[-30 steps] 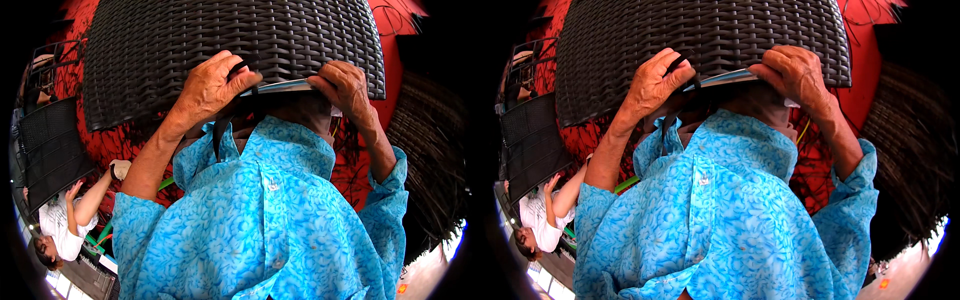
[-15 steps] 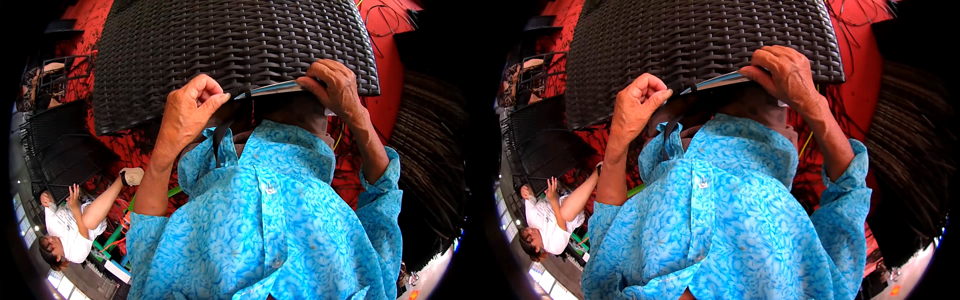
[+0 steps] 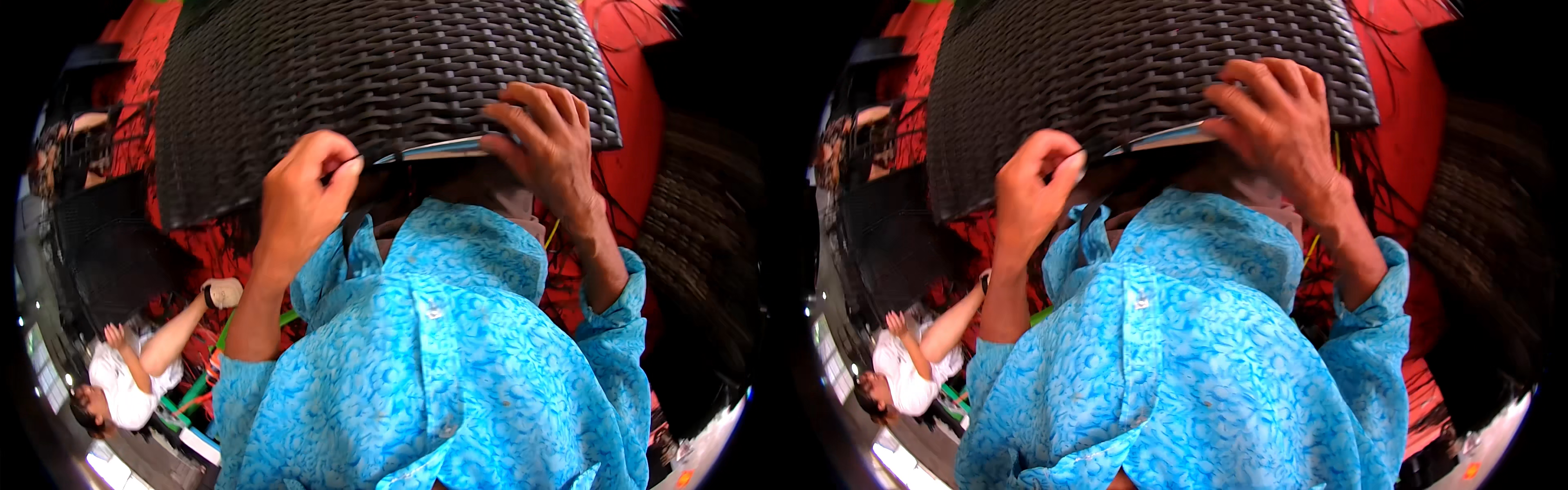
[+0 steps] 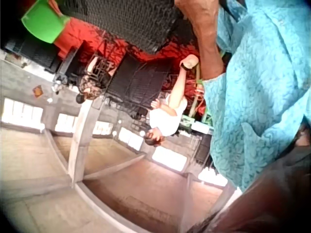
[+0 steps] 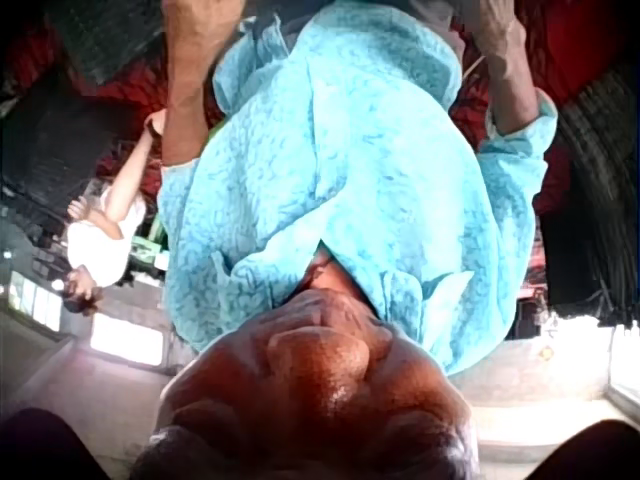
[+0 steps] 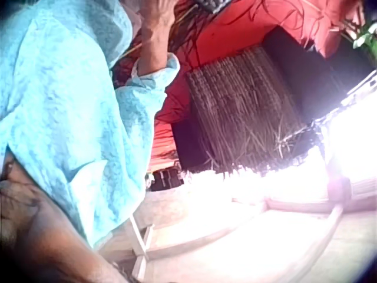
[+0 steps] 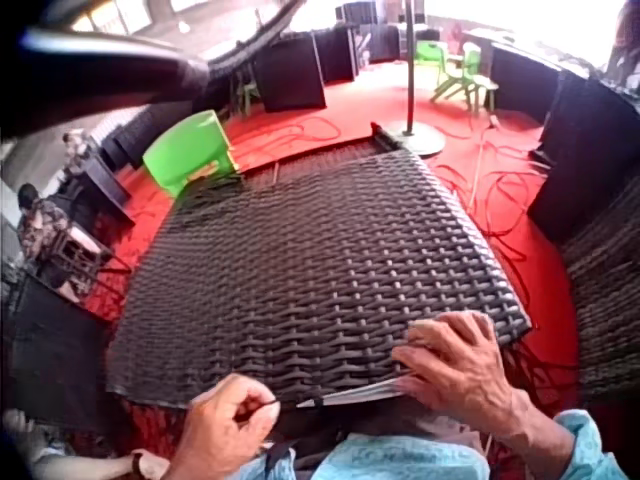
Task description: The person weaves and repairs a dark wicker chair by hand and using a pair of pliers to tuck in the loose ends of the plastic strips.
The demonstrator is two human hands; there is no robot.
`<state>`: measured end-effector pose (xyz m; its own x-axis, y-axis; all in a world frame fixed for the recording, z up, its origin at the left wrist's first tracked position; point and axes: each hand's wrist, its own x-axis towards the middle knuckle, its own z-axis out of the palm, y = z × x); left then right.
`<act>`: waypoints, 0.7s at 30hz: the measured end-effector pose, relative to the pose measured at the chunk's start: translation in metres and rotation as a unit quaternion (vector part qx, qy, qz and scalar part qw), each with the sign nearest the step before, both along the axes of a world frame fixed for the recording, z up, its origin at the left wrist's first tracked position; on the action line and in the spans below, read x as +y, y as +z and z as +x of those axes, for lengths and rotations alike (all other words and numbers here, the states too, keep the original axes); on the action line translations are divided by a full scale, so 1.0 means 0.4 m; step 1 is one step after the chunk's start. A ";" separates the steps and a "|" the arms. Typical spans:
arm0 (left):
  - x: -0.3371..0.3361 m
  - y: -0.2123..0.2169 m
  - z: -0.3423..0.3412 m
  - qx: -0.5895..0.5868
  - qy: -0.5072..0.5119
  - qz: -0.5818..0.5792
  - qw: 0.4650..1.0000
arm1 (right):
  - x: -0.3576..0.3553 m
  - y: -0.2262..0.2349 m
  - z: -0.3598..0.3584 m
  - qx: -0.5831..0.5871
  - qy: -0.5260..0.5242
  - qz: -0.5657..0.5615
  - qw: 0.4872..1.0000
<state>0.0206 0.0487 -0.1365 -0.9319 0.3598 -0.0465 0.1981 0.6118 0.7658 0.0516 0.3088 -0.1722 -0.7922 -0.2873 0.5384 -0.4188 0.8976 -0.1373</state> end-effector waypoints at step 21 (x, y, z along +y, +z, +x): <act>0.097 0.016 0.070 -0.203 -0.178 0.066 0.961 | 0.106 -0.174 0.310 -0.391 0.258 -0.716 0.518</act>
